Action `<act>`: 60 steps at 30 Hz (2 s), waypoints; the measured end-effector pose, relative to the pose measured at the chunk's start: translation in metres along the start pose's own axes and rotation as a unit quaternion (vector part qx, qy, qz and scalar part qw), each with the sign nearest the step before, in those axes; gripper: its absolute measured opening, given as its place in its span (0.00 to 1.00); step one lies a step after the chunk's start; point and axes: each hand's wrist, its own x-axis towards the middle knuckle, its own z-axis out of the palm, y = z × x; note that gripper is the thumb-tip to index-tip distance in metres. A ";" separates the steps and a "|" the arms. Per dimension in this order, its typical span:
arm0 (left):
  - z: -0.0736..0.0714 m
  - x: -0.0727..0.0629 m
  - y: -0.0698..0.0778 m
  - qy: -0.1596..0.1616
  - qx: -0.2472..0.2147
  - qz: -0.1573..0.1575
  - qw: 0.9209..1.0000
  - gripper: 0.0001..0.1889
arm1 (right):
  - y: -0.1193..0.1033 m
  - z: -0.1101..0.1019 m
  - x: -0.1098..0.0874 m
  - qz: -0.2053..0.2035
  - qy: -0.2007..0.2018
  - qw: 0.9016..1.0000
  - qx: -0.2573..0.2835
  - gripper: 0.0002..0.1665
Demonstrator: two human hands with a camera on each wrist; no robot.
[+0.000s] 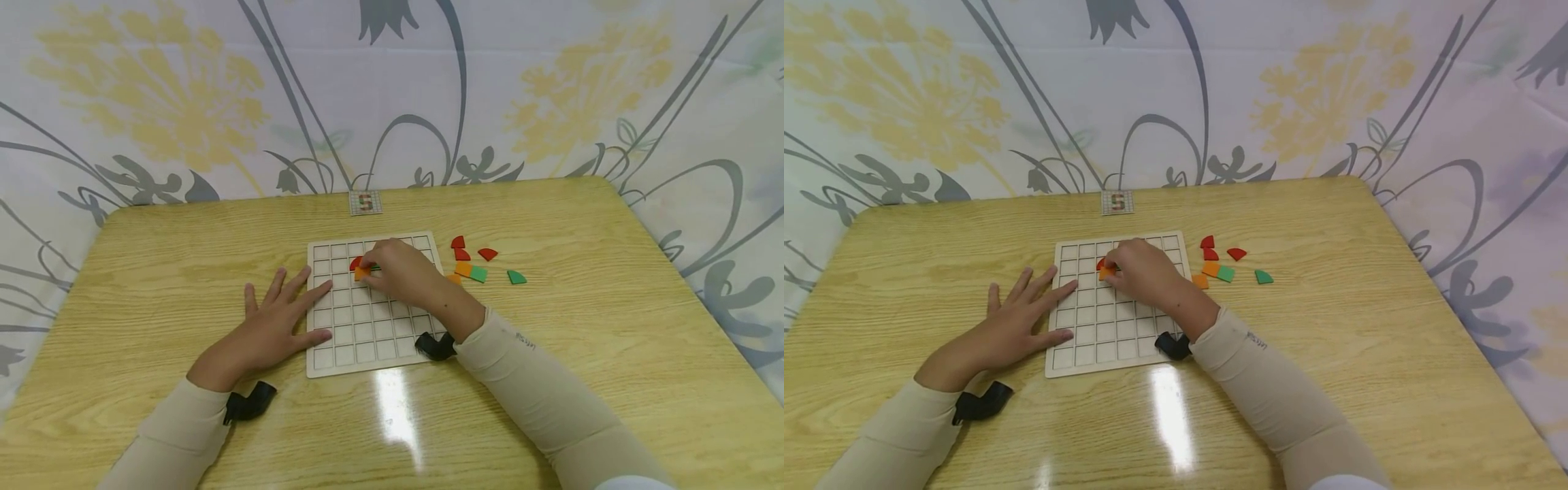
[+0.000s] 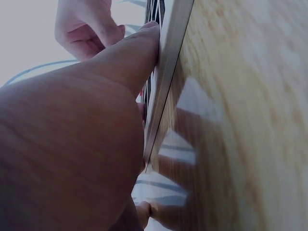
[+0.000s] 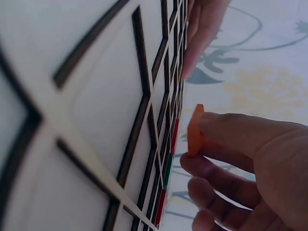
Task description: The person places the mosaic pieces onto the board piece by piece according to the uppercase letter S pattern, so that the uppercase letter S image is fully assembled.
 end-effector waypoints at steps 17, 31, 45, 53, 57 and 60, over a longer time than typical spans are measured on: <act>0.000 0.000 0.000 0.004 0.000 0.000 1.000 0.41 | 0.001 0.003 -0.003 -0.001 -0.022 1.000 -0.003 0.15; -0.001 -0.001 0.001 0.000 0.000 -0.001 1.000 0.41 | 0.001 0.005 -0.003 -0.003 -0.030 0.999 -0.013 0.16; -0.001 -0.001 0.000 -0.004 -0.003 0.003 1.000 0.40 | 0.001 0.011 -0.001 0.000 -0.014 1.000 0.015 0.16; -0.001 -0.002 0.001 -0.006 -0.003 0.002 1.000 0.41 | 0.003 0.012 -0.001 -0.007 -0.015 1.000 0.013 0.16; -0.002 -0.002 0.001 -0.003 -0.001 0.004 1.000 0.40 | 0.003 0.012 -0.001 -0.010 -0.010 1.000 0.013 0.15; -0.003 -0.001 0.001 -0.001 0.001 0.005 1.000 0.40 | 0.003 0.010 -0.002 -0.015 -0.003 1.000 0.011 0.15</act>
